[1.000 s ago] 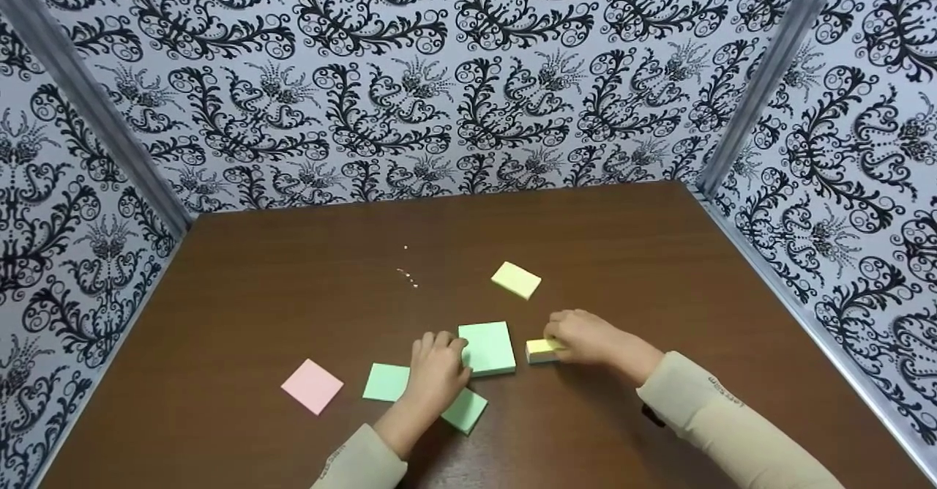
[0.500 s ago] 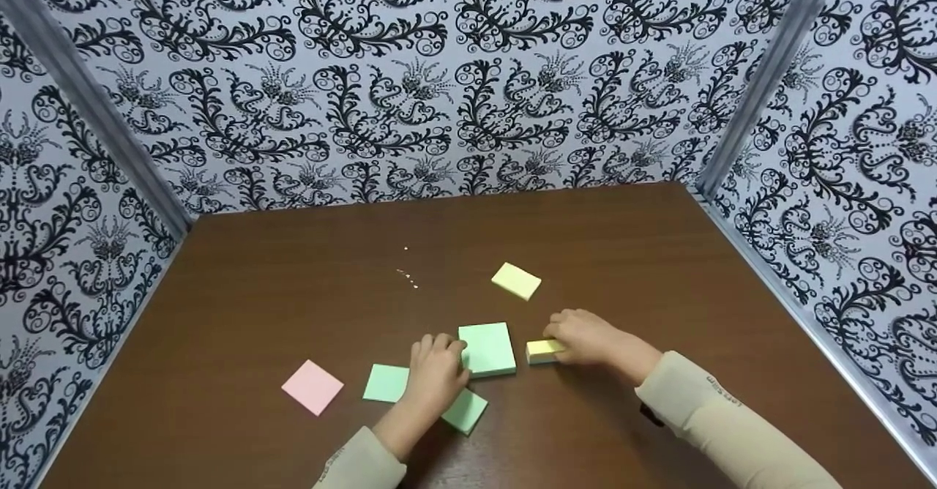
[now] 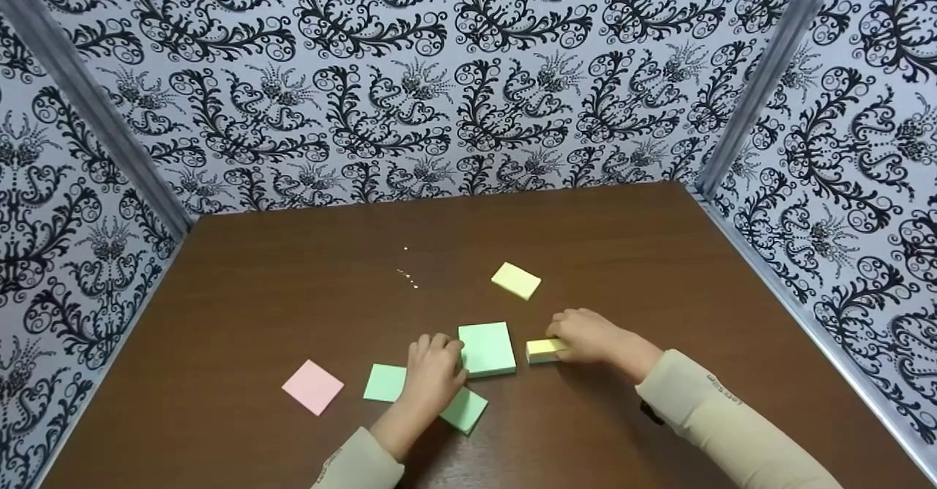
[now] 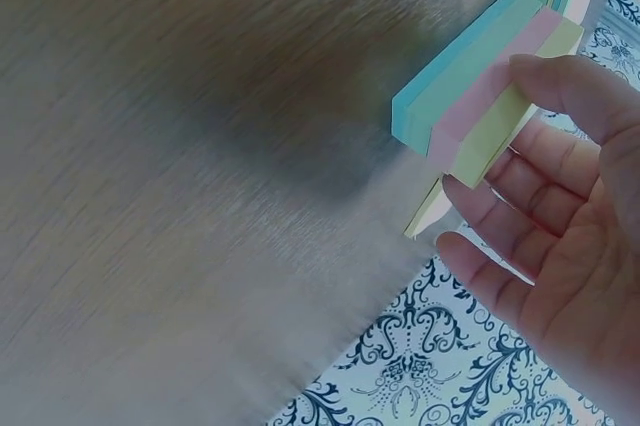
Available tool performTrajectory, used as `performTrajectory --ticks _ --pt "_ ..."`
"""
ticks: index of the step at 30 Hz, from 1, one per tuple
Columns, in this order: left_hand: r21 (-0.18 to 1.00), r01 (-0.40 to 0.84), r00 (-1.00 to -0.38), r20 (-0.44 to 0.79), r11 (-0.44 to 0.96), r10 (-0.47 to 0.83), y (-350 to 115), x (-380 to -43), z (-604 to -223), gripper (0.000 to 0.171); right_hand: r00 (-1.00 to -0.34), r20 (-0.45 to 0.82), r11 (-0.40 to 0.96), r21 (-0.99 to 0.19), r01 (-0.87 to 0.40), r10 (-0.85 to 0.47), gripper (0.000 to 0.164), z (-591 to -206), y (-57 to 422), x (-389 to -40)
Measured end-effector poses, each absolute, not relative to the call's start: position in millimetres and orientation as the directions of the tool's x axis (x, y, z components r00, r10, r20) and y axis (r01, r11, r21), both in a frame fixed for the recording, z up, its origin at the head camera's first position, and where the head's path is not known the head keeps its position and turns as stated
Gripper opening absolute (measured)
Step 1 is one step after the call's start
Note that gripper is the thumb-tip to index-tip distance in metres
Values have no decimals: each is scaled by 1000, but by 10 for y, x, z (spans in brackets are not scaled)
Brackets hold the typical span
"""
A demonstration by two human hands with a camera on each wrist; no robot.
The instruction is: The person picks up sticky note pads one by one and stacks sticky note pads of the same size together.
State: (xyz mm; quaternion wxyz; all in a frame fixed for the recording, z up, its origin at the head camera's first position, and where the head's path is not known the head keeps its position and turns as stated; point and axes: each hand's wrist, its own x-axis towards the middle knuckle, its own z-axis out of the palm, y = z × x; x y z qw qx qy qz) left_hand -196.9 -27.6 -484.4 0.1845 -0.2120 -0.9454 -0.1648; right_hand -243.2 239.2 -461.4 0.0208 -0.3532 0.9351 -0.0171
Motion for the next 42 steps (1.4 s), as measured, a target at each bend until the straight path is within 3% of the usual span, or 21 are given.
performTrajectory --ticks 42 --pt "228 455 -851 397 861 345 -342 -1951 -4842 24 -726 -17 726 -62 -685 -687 5 -4604 2416 -2431"
